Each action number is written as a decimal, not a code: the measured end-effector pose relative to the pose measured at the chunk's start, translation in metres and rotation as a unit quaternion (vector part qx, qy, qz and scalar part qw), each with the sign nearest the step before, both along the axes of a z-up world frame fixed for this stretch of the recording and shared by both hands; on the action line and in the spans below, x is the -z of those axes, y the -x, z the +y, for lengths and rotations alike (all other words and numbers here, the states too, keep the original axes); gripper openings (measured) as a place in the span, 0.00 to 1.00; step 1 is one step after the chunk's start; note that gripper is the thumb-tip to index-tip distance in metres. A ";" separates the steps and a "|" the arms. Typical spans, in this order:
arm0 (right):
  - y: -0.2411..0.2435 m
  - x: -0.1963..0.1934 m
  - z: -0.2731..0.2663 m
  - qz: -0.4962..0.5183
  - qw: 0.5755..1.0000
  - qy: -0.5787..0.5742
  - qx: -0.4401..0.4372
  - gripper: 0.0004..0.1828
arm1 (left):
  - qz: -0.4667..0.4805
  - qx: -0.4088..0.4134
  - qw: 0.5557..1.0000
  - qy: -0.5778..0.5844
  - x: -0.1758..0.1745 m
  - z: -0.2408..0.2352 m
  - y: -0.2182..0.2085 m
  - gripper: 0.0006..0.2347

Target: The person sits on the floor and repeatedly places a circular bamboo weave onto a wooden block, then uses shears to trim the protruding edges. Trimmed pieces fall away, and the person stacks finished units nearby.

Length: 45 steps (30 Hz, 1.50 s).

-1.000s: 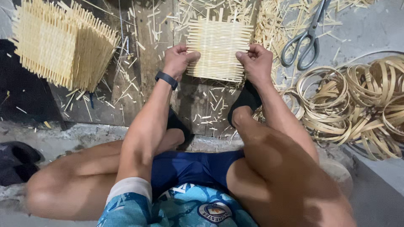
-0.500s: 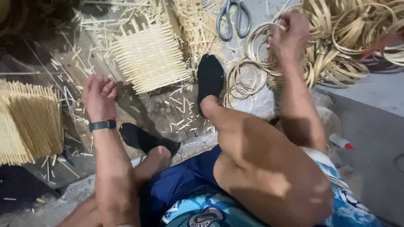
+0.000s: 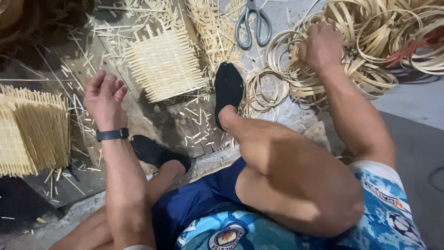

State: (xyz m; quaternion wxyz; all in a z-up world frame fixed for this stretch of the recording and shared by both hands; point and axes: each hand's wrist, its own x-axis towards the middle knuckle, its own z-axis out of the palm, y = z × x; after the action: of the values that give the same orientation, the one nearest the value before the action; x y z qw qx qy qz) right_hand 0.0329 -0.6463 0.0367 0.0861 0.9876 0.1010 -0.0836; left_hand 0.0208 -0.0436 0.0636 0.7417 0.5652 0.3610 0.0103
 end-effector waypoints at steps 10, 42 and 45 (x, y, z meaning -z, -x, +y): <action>0.057 0.031 0.038 0.091 0.988 -0.038 -0.123 0.10 | -0.028 0.053 0.998 -0.018 0.027 -0.008 0.010 0.14; -0.040 -0.251 0.241 -0.086 0.879 -0.244 -0.401 0.03 | -0.177 0.223 0.945 0.160 -0.128 -0.168 -0.005 0.29; -0.030 -0.254 0.297 -0.096 0.848 -0.235 -0.466 0.05 | -0.148 0.324 0.887 0.295 -0.133 -0.135 -0.014 0.31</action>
State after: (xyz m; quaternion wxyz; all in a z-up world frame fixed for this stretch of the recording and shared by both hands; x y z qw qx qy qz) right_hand 0.0629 -0.3496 0.2908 -0.1101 0.8183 0.5573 0.0882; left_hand 0.0346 -0.1791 0.1965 0.8814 0.3972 0.0303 -0.2538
